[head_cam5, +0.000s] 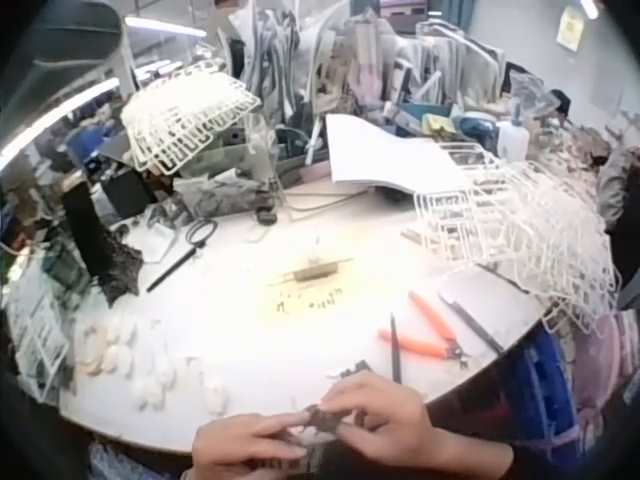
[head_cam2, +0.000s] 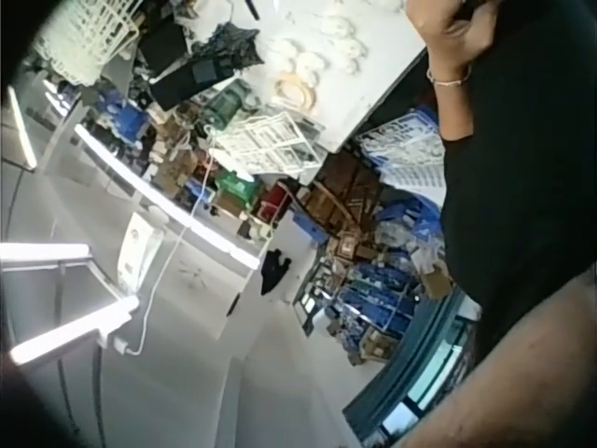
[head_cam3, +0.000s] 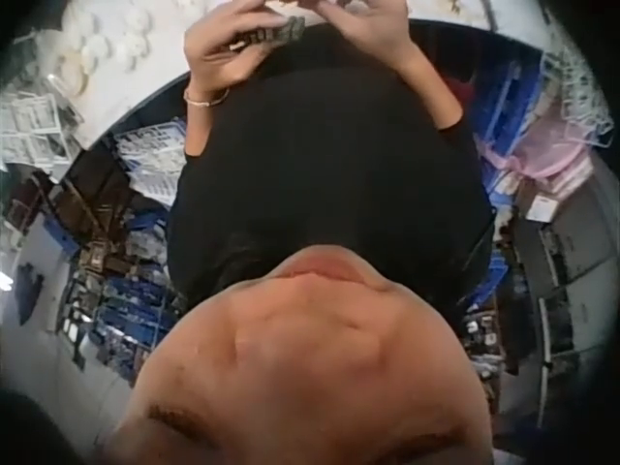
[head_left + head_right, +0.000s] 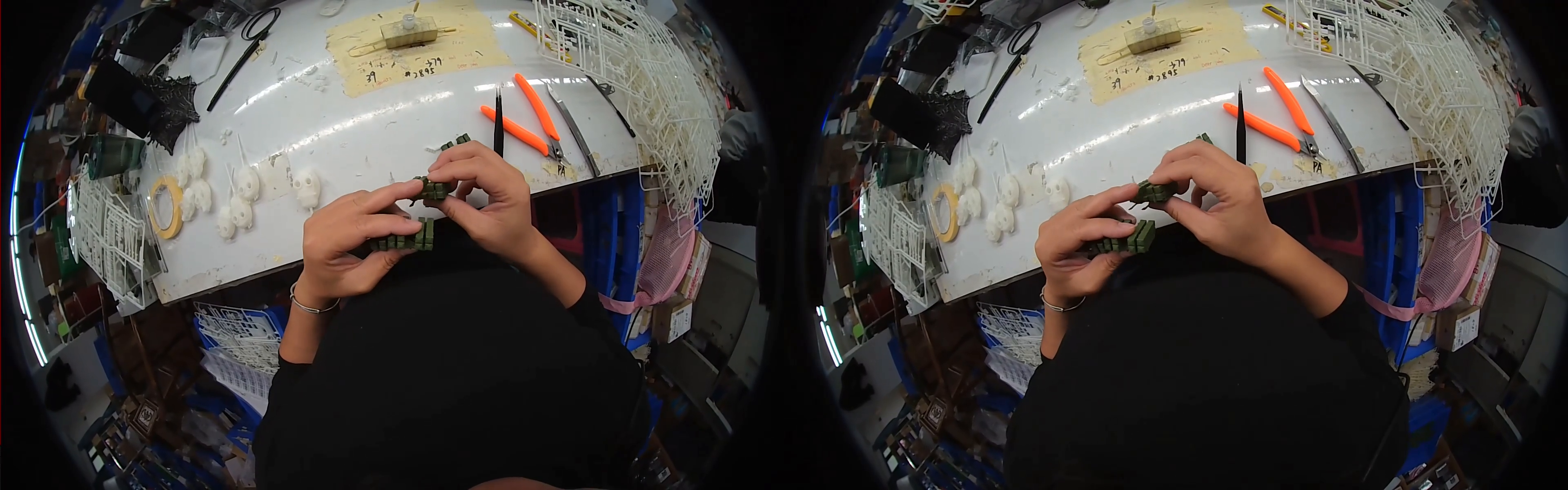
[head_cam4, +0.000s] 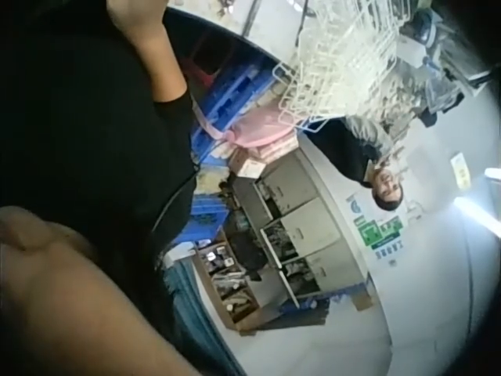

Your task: Assembling small green plastic or electronic components at a workbench.

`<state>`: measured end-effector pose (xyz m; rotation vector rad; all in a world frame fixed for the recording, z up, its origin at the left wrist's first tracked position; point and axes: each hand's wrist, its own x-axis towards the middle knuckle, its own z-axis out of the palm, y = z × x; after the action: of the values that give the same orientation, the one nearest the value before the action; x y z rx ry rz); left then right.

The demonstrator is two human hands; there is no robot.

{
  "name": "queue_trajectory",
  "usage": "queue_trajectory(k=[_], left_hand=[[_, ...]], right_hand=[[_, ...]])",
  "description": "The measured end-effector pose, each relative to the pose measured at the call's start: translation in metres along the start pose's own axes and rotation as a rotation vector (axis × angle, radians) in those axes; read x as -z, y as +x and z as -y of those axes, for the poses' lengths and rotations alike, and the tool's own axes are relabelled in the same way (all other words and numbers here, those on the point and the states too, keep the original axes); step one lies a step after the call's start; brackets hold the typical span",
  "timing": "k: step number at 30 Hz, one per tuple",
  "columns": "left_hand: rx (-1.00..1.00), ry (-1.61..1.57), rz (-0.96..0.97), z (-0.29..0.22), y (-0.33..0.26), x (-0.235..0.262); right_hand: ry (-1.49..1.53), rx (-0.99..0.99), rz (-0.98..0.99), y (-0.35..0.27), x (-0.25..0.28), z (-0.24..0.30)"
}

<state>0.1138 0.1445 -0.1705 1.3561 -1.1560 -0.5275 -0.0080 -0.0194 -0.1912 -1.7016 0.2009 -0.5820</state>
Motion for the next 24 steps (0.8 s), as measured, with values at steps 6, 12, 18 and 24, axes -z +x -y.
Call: queue_trajectory(k=[6,12,18,24], left_hand=[[0.063,0.04,-0.068,-0.0016,0.0004,0.0051],[0.065,0.076,-0.063,-0.0016,0.0022,0.0054],[0.045,0.088,-0.087,0.0019,0.0019,0.006],[0.049,0.124,-0.061,0.0043,-0.0015,0.0112]], right_hand=[[0.137,-0.051,-0.022,-0.0023,0.0051,-0.0025],[0.255,-0.082,-0.042,-0.0033,0.0031,-0.002],[0.269,-0.083,-0.038,-0.0046,0.0002,-0.0042],[0.297,-0.111,-0.041,-0.0039,-0.0043,-0.0035]])
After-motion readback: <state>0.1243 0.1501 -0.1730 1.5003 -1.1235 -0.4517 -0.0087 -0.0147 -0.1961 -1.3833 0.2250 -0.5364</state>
